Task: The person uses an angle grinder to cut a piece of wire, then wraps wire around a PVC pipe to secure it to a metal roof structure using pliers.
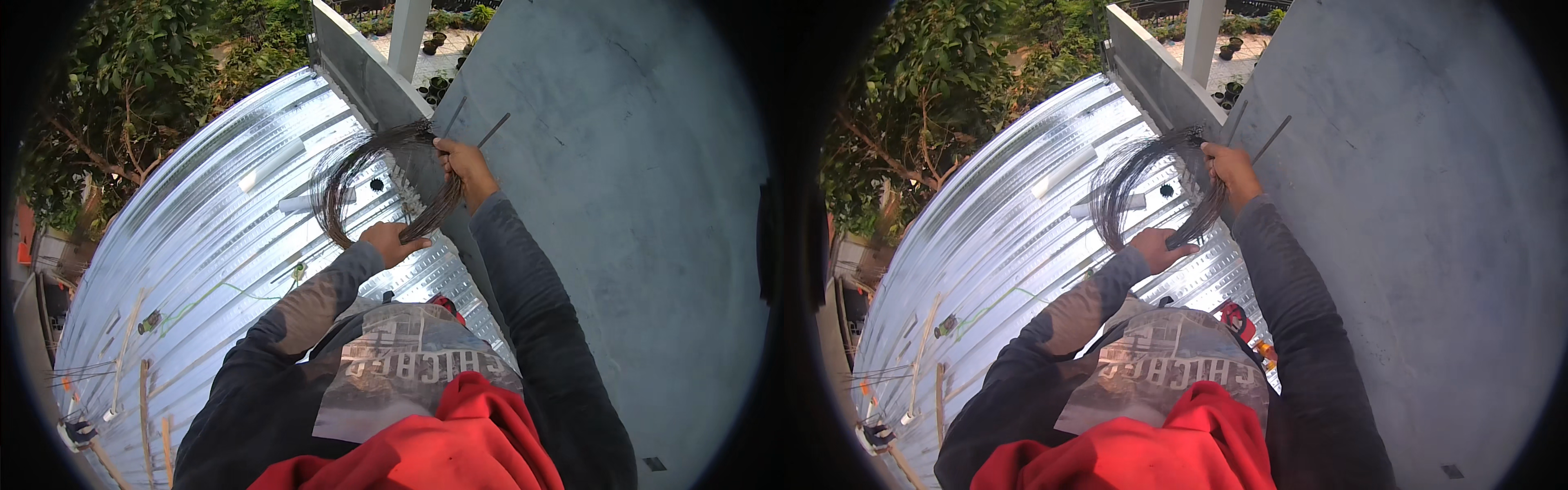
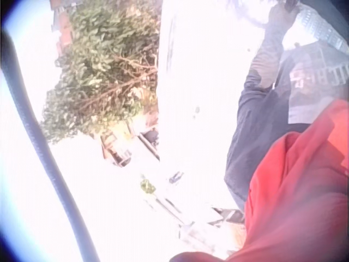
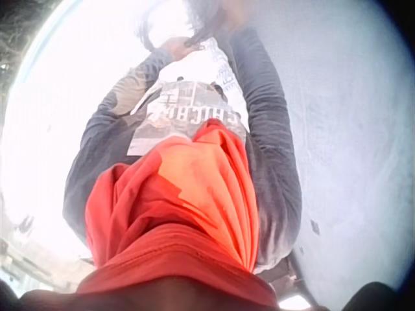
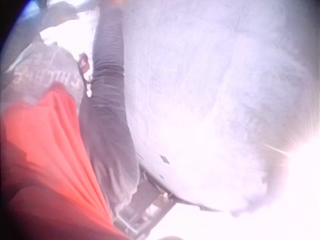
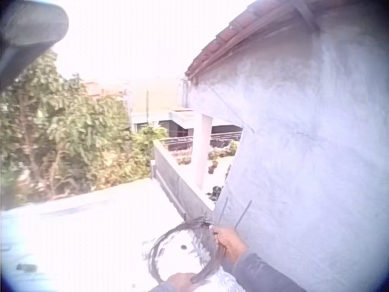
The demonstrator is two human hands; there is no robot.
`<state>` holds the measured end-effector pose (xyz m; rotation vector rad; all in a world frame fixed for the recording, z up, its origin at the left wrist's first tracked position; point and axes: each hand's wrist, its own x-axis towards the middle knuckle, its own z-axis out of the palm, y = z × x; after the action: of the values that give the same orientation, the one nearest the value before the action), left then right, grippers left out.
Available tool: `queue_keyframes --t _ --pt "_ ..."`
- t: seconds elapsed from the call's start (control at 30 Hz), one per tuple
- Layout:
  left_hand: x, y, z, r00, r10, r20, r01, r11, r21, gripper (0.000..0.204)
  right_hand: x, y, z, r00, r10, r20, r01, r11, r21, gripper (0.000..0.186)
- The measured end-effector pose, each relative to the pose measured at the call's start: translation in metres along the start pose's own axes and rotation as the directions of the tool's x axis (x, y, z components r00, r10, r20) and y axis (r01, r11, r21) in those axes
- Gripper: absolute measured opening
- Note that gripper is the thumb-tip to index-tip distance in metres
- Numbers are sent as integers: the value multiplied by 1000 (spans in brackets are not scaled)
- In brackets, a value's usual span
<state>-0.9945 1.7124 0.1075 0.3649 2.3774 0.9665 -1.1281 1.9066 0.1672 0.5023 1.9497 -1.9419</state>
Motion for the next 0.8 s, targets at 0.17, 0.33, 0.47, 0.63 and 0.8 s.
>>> queue_keyframes --t 0.17,0.33,0.47,0.63,0.8 --pt "-18 -8 23 986 -128 104 119 989 86 84 -14 75 -6 993 -87 -86 89 996 16 36" --pt "-51 -20 75 935 -229 271 229 973 33 91 -16 161 -3 992 -105 -67 108 993 40 37" --pt "-81 -41 53 911 -270 310 178 939 296 80 -58 223 -5 958 287 31 -286 928 239 44" --pt "-66 -37 -48 988 -43 148 -20 918 397 79 -89 202 -62 983 180 31 -175 977 -123 53" --pt "-71 -48 -122 990 139 16 -137 985 -106 86 -118 101 -24 695 -605 390 719 574 -391 77"
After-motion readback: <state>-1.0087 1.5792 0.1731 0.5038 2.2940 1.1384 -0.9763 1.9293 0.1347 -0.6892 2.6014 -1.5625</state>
